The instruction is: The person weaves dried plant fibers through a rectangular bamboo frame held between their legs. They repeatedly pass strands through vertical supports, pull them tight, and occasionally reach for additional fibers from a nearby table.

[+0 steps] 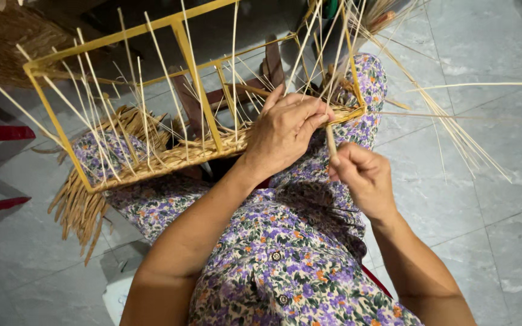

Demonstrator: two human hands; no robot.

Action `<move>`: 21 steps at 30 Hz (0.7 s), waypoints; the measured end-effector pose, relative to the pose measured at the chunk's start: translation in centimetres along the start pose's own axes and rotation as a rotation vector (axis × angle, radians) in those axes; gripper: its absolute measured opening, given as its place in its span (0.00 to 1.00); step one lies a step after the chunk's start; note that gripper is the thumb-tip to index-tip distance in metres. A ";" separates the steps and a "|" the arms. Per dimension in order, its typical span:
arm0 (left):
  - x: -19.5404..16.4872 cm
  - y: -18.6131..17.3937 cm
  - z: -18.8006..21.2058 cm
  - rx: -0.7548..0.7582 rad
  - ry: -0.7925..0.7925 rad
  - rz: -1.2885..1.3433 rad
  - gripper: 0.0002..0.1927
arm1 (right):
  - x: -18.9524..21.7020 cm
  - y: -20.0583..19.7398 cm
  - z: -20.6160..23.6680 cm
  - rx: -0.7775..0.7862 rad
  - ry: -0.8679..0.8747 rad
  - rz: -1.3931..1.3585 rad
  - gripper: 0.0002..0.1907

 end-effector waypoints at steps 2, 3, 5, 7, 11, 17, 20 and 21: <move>-0.1 0.2 0.0 0.033 0.059 0.037 0.04 | 0.0 -0.1 -0.6 -0.062 0.075 -0.137 0.12; -0.2 0.2 0.0 0.046 0.093 0.052 0.04 | 0.6 0.0 -1.1 -0.061 0.052 -0.194 0.12; -0.8 0.4 0.0 0.040 0.188 0.011 0.08 | 1.8 -0.2 -2.2 -0.049 0.008 -0.301 0.13; -0.5 1.1 -0.2 0.044 0.150 -0.016 0.08 | 3.0 -0.9 -2.8 -0.024 -0.003 -0.090 0.12; 0.2 2.7 -0.9 -0.015 0.019 -0.027 0.06 | 4.8 -4.4 -3.1 -0.254 -0.036 0.222 0.11; 0.9 2.4 -1.2 -0.123 -0.056 0.035 0.11 | 7.8 -2.3 -3.3 -0.174 -0.534 0.503 0.10; 1.3 2.0 -1.5 -0.172 -0.132 0.037 0.14 | 6.6 -2.9 -5.5 -0.072 -0.391 0.252 0.07; 1.4 1.7 -1.5 -0.200 -0.146 0.038 0.14 | 5.9 -3.5 -6.3 -0.075 -0.280 0.168 0.08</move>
Point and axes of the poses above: each hand's wrist, its own z-axis away from the middle knuckle, its own y-axis out of the palm, x = y × z, the point moved 9 cm from there along -z, towards the middle knuckle, and after that the axes turned 2 degrees about y, right-handed, at the moved point
